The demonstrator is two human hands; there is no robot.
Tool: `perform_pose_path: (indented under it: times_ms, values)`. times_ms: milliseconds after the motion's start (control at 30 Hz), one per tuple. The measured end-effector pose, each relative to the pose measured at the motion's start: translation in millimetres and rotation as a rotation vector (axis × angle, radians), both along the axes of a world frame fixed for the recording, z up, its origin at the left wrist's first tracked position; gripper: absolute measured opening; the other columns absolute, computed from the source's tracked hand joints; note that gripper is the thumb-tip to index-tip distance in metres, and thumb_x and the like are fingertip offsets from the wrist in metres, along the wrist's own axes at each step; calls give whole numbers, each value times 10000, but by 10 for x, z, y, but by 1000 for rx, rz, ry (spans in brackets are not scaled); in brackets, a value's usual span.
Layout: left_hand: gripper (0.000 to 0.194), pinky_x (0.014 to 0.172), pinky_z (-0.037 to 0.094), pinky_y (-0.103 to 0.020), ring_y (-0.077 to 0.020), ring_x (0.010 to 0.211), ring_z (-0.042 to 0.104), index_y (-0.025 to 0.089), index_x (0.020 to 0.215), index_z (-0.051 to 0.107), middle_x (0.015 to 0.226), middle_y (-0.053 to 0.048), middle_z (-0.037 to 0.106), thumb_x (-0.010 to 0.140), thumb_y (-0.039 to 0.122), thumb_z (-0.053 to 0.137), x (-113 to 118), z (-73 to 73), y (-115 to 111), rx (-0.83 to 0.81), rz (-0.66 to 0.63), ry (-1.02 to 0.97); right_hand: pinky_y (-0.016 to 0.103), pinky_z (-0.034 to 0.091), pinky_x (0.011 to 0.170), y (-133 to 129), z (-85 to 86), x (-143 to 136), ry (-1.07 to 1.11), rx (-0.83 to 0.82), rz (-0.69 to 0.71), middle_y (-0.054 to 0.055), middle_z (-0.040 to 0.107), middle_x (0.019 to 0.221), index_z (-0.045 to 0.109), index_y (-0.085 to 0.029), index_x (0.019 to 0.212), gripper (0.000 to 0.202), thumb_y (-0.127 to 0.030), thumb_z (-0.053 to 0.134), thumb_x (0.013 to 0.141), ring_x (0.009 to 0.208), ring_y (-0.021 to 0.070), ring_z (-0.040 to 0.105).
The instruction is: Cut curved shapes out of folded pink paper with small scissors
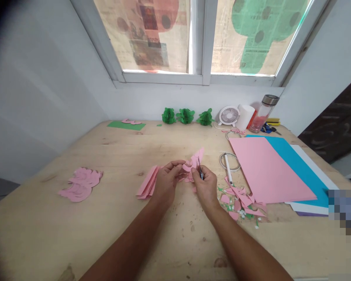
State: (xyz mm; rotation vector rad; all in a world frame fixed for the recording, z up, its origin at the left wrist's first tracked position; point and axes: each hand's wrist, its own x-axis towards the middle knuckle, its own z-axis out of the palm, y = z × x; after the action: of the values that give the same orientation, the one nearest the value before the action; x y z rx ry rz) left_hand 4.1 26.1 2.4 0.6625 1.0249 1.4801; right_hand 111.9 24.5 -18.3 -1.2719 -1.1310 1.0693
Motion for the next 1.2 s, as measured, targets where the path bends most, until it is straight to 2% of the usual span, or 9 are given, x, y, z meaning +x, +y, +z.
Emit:
perform_pose_path:
  times_ms: [233,333,467,767,900,1033,1200]
  values:
    - [169,581,438,-250,-121,566,572,131,694,630,596,-30,626,604,266,677,-15,-13,3,-46,-18,98,214,295,392,25,40,31,-15,19,-23,-36,413,565,588,-169,736,215,-384,591,738,449,91,338]
    - [166,586,432,-241,-128,601,585,134,688,624,611,-38,639,624,278,676,-10,-18,-18,-36,-73,133,221,333,417,44,82,45,30,16,-62,-41,429,562,583,-167,718,238,-403,614,706,457,98,373]
    - [176,556,419,-236,-119,560,560,135,648,610,583,-36,632,633,299,672,7,-6,-34,-30,-161,190,210,309,420,75,125,76,81,27,-105,-61,408,526,568,-166,688,239,-398,623,696,454,88,343]
    - [216,508,401,-229,-103,490,523,136,622,588,536,-20,598,622,330,684,38,22,-46,-23,-262,211,208,306,421,103,178,128,179,-17,-42,-90,335,470,555,-171,694,230,-382,645,680,411,73,278]
    - [240,528,417,-228,-103,529,543,136,711,612,607,-26,615,637,353,681,7,23,-25,-21,-205,110,209,305,428,88,207,128,203,-70,69,-94,314,463,551,-172,700,228,-372,659,673,407,68,256]
    - [213,568,422,-227,-101,574,551,139,714,618,618,-20,613,659,339,666,-27,23,-23,16,-142,31,201,180,394,84,178,121,193,-53,189,-92,290,476,538,-162,698,228,-355,660,683,408,56,212]
    - [169,574,426,-246,-104,546,547,122,672,624,616,-38,631,634,277,680,-17,16,-32,15,-117,49,206,152,388,89,192,110,233,-77,156,-97,282,457,538,-160,690,239,-356,673,669,397,50,211]
